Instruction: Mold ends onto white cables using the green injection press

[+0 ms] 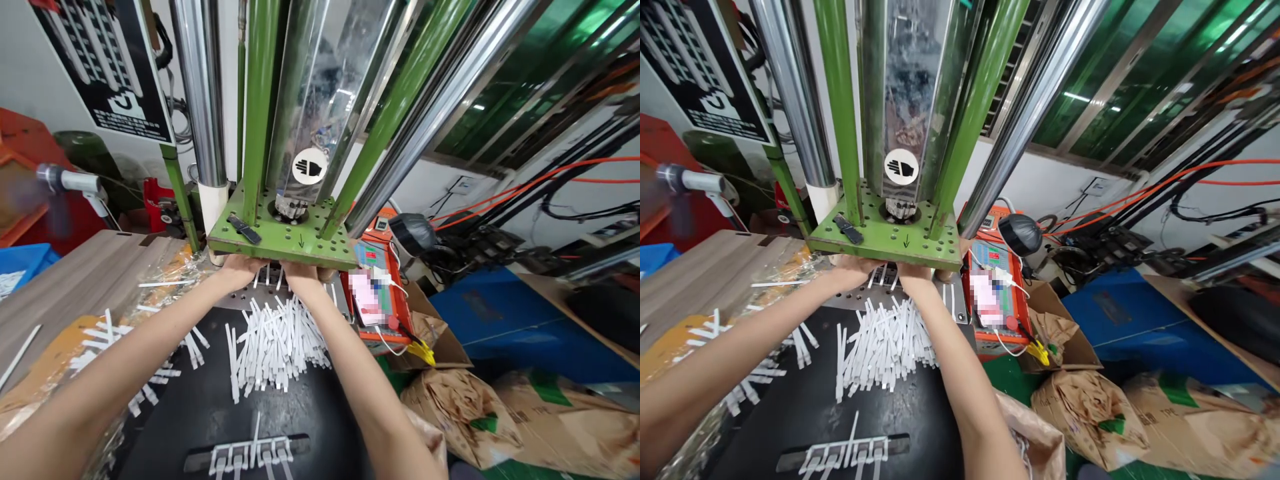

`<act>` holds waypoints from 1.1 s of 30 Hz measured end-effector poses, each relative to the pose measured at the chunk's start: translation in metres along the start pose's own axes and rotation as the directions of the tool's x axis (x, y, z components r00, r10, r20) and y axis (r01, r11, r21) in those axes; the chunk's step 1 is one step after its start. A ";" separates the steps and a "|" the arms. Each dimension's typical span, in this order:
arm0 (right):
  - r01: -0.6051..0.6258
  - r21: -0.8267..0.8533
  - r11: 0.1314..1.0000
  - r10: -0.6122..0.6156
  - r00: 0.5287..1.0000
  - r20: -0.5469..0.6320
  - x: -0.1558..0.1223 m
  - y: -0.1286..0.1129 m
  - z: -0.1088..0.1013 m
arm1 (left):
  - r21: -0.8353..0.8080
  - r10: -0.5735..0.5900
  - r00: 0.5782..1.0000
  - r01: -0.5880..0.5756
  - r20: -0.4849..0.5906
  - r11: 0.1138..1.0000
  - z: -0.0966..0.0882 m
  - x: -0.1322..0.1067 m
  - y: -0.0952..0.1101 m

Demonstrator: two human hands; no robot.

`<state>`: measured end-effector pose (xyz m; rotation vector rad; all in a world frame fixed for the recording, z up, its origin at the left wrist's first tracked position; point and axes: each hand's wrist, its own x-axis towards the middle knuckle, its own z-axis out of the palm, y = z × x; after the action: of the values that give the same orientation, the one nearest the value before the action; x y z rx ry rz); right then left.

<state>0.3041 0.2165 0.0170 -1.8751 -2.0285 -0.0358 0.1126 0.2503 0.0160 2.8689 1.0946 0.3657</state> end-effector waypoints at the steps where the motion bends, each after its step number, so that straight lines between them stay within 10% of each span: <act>1: -0.003 0.000 1.000 0.003 1.000 -0.001 0.001 -0.004 -0.003 | 0.017 -0.004 1.000 0.004 -0.002 1.000 -0.001 0.004 0.005; 5: 0.030 0.011 0.999 -0.030 1.000 0.008 -0.011 -0.011 -0.020 | 0.056 -0.043 0.999 0.042 0.007 0.998 -0.011 0.010 0.021; 9: 0.098 0.044 0.994 -0.099 0.995 0.028 -0.083 0.001 -0.035 | 0.035 -0.070 0.997 0.071 -0.016 0.997 -0.021 -0.033 0.040; 15: 0.177 0.221 0.959 -0.160 0.983 -0.089 -0.292 0.034 -0.059 | -0.029 0.051 0.991 -0.055 -0.123 0.998 -0.013 -0.238 0.071; 19: 0.197 0.115 0.974 -0.204 0.977 0.057 -0.381 0.028 -0.069 | 0.064 0.095 0.985 -0.086 -0.143 0.994 -0.006 -0.343 0.086; 23: 0.184 -0.097 0.978 -0.176 0.981 0.083 -0.395 0.015 -0.061 | 0.030 -0.118 0.989 0.121 -0.086 0.992 0.002 -0.358 0.103; 33: 0.140 -0.102 0.985 -0.131 0.987 0.090 -0.391 0.010 -0.056 | 0.149 -0.021 0.999 0.026 -0.032 0.988 0.002 -0.356 0.095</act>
<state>0.3440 -0.1711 -0.0457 -1.8260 -2.2498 -0.1078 -0.0823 -0.0565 -0.0458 2.9860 1.2094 0.3406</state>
